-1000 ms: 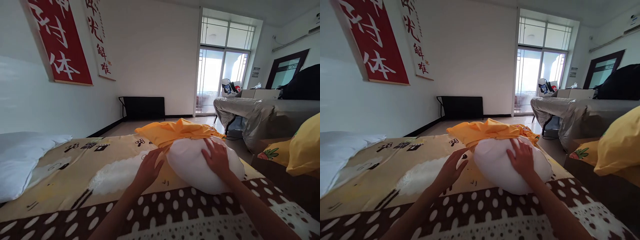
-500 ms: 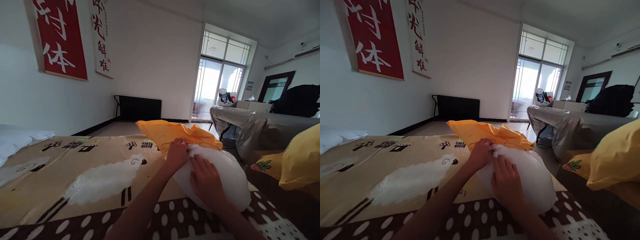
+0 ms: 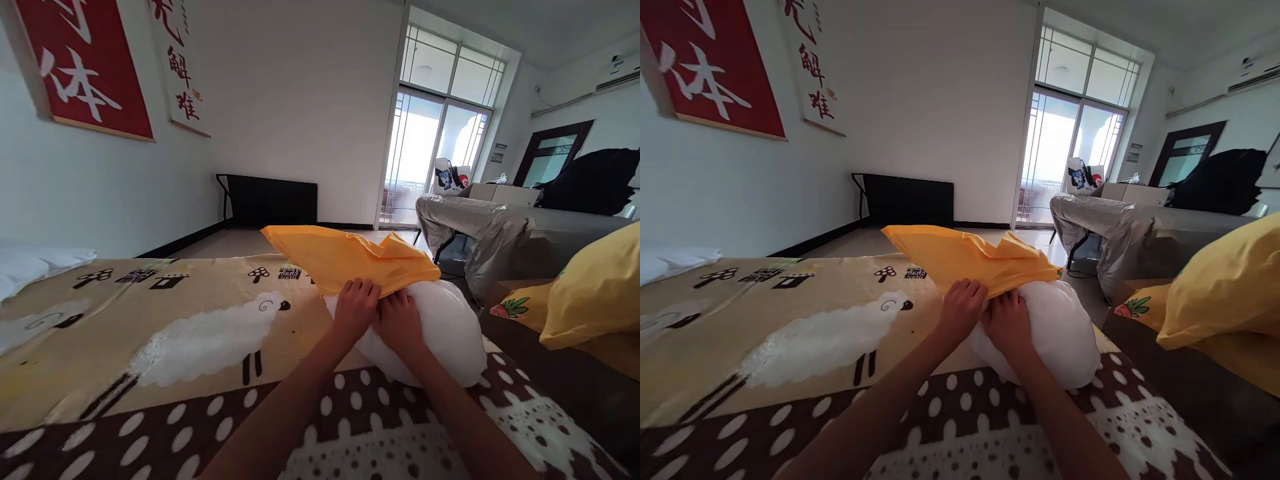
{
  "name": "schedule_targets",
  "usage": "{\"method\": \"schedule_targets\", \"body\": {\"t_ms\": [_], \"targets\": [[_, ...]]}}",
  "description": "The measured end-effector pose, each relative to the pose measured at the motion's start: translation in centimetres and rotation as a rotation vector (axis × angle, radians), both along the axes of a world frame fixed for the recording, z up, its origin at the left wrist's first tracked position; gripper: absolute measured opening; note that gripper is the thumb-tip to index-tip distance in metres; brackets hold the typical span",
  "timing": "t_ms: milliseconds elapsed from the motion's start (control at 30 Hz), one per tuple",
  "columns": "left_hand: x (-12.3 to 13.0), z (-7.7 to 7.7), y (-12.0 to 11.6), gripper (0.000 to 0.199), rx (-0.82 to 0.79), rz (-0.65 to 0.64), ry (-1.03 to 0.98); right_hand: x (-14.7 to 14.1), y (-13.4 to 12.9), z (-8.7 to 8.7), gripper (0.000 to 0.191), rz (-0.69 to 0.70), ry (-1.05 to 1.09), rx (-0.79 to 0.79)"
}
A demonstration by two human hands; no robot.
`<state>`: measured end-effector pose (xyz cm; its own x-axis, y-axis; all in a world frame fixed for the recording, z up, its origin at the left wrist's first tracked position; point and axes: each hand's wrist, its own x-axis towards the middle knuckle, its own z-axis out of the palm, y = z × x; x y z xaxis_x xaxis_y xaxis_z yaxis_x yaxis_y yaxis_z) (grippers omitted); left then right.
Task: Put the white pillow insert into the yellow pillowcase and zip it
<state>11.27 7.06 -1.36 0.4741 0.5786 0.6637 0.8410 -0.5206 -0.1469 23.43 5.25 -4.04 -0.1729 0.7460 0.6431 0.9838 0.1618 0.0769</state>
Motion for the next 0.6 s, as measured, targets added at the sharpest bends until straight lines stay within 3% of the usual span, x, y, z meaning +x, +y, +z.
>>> {"method": "schedule_targets", "body": {"t_ms": [100, 233, 367, 433, 533, 600], "targets": [[0.4, -0.4, -1.2, 0.02, 0.025, -0.033, 0.064, 0.1, 0.6, -0.3, 0.024, -0.039, -0.039, -0.008], [0.4, -1.5, -1.6, 0.017, 0.033, -0.045, 0.091, 0.3, 0.7, -0.6, 0.024, 0.014, -0.068, 0.008], [-1.2, -2.1, -0.4, 0.016, 0.01, 0.09, -0.047, 0.1, -1.2, -1.5, 0.025, 0.021, 0.007, 0.099], [-2.4, -2.3, 0.3, 0.021, -0.015, 0.173, -0.144, 0.5, -2.8, -2.5, 0.035, 0.106, -0.007, 0.181], [-4.5, -3.1, 1.0, 0.026, -0.078, 0.24, -0.258, 3.0, -5.2, -4.6, 0.051, 0.229, -0.024, 0.286], [-5.8, -4.0, 1.6, 0.028, -0.137, 0.259, -0.333, 6.1, -5.9, -5.9, 0.057, 0.104, 0.108, 0.344]]}}
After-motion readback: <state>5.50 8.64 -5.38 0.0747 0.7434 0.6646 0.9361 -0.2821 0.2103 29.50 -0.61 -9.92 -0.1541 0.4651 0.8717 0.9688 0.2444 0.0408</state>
